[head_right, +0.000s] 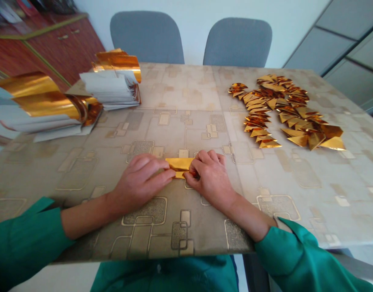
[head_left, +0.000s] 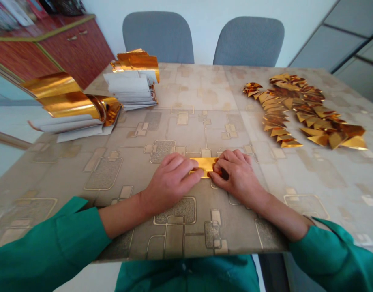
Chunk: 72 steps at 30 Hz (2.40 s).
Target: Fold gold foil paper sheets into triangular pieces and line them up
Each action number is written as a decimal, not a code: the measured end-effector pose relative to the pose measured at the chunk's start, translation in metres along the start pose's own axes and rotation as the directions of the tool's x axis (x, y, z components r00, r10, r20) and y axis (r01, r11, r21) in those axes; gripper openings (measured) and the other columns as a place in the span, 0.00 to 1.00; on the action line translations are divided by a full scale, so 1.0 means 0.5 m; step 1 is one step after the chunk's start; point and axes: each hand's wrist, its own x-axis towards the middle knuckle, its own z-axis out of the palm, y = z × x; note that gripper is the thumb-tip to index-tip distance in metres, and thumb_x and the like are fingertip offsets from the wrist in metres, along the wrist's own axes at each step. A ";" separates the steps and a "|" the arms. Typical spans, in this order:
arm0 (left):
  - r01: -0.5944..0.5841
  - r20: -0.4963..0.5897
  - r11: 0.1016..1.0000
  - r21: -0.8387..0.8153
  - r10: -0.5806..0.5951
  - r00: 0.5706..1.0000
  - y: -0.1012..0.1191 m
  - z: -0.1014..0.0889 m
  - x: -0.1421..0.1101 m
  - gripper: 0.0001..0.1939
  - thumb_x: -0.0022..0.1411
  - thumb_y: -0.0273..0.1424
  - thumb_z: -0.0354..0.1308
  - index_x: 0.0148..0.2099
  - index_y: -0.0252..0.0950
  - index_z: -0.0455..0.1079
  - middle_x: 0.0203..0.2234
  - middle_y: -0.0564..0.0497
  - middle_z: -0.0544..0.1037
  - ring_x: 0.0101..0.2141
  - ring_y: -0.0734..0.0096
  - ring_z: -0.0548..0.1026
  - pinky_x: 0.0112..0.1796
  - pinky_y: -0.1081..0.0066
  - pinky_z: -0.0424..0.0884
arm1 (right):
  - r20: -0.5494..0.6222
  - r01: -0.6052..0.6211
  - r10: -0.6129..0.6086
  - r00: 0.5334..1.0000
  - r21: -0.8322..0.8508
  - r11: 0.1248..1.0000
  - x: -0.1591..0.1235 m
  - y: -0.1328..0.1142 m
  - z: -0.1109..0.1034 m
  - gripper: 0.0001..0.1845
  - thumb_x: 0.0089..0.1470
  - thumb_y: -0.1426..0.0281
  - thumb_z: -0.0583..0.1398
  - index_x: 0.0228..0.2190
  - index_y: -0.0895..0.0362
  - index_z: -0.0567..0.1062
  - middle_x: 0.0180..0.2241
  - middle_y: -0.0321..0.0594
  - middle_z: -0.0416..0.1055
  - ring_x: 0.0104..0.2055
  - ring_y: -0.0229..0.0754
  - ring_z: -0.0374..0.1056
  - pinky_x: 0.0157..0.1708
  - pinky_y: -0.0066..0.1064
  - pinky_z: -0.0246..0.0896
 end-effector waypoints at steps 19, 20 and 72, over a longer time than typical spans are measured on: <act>-0.092 0.199 0.992 -0.086 0.107 0.974 0.015 0.007 -0.012 0.15 0.73 0.29 0.46 0.53 0.29 0.70 0.39 0.44 0.75 0.40 0.61 0.70 0.42 0.61 0.71 | -0.056 0.057 -0.057 0.997 -0.004 0.998 -0.021 0.018 -0.016 0.03 0.60 0.68 0.60 0.34 0.53 0.73 0.35 0.38 0.72 0.40 0.45 0.62 0.41 0.38 0.49; -0.093 0.211 0.992 -0.081 0.109 0.972 0.015 0.008 -0.012 0.15 0.72 0.29 0.46 0.53 0.30 0.70 0.39 0.43 0.75 0.40 0.61 0.70 0.42 0.62 0.71 | -0.056 0.128 -0.129 0.990 -0.023 0.992 -0.023 0.013 -0.018 0.04 0.62 0.69 0.59 0.35 0.53 0.74 0.35 0.38 0.73 0.40 0.44 0.62 0.42 0.38 0.49; 0.163 0.147 0.968 -0.193 -0.136 0.980 -0.011 0.004 -0.005 0.05 0.67 0.27 0.57 0.36 0.34 0.70 0.34 0.49 0.74 0.37 0.64 0.70 0.40 0.66 0.67 | -0.106 0.207 -0.199 0.974 0.076 0.975 0.015 0.017 -0.035 0.03 0.57 0.70 0.65 0.35 0.55 0.77 0.33 0.37 0.74 0.38 0.43 0.66 0.40 0.35 0.53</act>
